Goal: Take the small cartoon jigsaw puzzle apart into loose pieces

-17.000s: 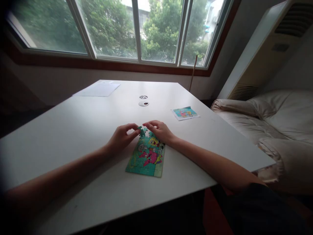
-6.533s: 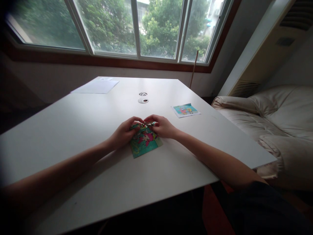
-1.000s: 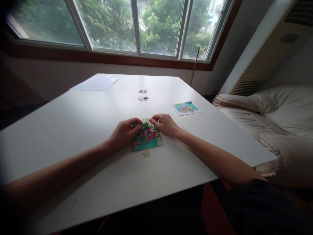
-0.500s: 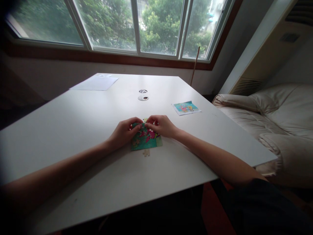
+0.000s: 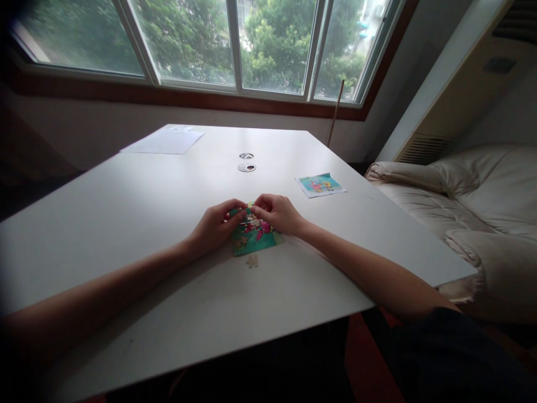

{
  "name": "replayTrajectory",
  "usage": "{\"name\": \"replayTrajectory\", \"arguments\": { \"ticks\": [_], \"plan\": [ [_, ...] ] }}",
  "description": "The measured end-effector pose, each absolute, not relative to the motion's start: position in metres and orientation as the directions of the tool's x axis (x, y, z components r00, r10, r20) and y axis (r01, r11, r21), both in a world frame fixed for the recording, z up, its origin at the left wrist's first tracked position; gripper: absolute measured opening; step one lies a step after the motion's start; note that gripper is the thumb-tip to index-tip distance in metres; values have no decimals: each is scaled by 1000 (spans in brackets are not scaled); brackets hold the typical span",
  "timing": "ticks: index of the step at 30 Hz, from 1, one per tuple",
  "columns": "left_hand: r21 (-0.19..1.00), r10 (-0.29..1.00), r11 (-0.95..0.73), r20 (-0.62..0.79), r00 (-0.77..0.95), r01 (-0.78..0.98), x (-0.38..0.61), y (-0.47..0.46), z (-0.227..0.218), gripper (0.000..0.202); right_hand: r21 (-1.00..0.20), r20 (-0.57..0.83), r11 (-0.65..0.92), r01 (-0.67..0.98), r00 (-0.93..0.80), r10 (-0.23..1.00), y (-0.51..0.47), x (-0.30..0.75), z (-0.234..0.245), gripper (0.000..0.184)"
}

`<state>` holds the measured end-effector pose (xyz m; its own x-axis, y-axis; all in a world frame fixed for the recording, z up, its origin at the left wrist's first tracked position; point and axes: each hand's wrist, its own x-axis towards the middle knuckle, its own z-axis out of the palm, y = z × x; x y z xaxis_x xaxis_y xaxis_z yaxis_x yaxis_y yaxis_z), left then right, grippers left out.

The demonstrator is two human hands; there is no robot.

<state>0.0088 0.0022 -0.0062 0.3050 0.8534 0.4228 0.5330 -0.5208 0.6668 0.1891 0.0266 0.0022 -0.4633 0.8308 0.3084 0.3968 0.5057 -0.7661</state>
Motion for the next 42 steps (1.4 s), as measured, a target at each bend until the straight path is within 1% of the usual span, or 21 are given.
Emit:
{"name": "replayTrajectory", "arguments": {
  "ticks": [2,5,7,9,11,13,14,16,19,22,25,29,32,36,40,42],
  "plan": [
    [664,855,-517,430,290,541,9,2,-6,19,-808,285,470,356,-461,840,28,189,2,28],
    [644,851,-521,438,288,560,9,2,-6,18,-880,223,372,296,-434,873,30,190,3,29],
    [630,850,-523,442,288,575,9,2,-6,18,-886,219,353,300,-401,890,33,191,4,31],
    [626,851,-518,447,277,583,8,3,-7,17,-832,255,400,383,-376,891,34,193,4,30],
    [631,852,-513,453,262,582,8,3,-7,17,-725,292,467,507,-387,874,34,195,4,26],
    [637,852,-514,459,253,575,7,3,-6,16,-608,338,534,588,-417,844,34,197,4,23],
    [638,850,-516,462,253,571,7,3,-6,16,-566,365,569,596,-438,822,33,197,5,23],
    [641,847,-522,465,257,563,7,3,-6,16,-522,415,647,556,-497,762,32,197,5,23],
    [651,851,-516,466,244,556,7,3,-5,15,-509,423,738,443,-618,663,28,195,6,23],
    [678,854,-512,469,226,528,8,3,-6,15,-503,390,749,432,-660,643,24,191,7,22],
    [700,853,-515,473,220,495,8,3,-8,16,-508,374,726,463,-641,670,22,188,5,18],
    [730,859,-506,473,196,460,7,4,-10,19,-566,382,696,441,-608,696,22,187,3,17],
    [765,868,-493,464,176,414,7,4,-10,17,-595,389,674,438,-576,719,23,187,1,17],
    [821,884,-468,439,162,327,8,4,-9,15,-561,440,673,481,-516,735,25,189,2,10],
    [861,898,-438,412,151,258,9,6,-10,19,-488,505,714,502,-505,700,24,190,4,5],
    [875,904,-426,402,144,229,8,7,-12,20,-492,516,717,494,-499,697,23,190,5,4]
  ]
}}
